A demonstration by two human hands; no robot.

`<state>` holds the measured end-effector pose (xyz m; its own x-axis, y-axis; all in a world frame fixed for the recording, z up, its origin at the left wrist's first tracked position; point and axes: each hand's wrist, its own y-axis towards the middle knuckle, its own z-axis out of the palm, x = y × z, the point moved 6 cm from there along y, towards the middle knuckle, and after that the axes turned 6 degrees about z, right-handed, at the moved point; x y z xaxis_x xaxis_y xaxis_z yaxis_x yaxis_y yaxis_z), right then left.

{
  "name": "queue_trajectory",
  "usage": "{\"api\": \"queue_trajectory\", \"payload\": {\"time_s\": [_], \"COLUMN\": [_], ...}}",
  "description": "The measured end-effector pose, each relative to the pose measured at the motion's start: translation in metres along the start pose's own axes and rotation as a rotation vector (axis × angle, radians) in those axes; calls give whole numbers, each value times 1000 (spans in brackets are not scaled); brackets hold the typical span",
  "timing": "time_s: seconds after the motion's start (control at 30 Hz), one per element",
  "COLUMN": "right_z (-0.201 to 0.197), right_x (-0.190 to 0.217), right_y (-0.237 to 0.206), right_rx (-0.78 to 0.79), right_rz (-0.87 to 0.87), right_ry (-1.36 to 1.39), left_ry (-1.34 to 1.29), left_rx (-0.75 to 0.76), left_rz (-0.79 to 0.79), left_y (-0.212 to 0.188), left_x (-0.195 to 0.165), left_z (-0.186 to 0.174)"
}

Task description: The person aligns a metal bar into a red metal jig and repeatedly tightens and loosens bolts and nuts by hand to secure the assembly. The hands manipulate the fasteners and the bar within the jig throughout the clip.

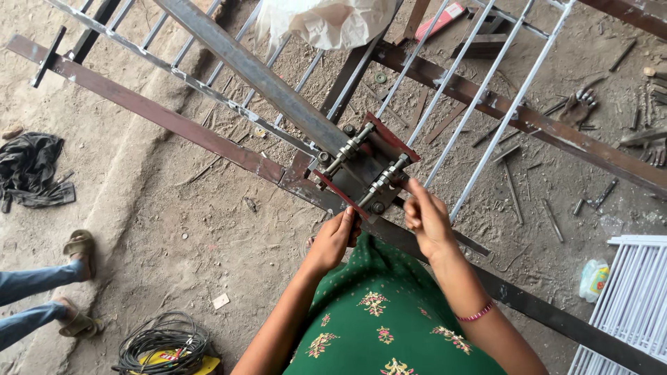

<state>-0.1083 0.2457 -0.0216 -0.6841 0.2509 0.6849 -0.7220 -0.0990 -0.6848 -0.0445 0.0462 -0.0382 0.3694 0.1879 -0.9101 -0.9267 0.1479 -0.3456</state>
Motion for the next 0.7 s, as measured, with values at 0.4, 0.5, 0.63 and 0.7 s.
{"api": "queue_trajectory", "payload": {"time_s": [0.4, 0.5, 0.63, 0.7], "right_z": [16, 8, 6, 14], "right_x": [-17, -6, 34, 47], "right_y": [21, 19, -7, -16], "right_rx": [0, -58, -308, -305], "right_rz": [53, -131, -753, -969], "right_ry": [135, -136, -703, -932], "left_ry": [-36, -90, -164, -178], "left_rx": [30, 59, 87, 92], "left_rz": [-10, -27, -43, -41], "left_y": [0, 4, 5, 5], "left_x": [2, 6, 13, 17], "left_z": [-2, -3, -3, -4]}}
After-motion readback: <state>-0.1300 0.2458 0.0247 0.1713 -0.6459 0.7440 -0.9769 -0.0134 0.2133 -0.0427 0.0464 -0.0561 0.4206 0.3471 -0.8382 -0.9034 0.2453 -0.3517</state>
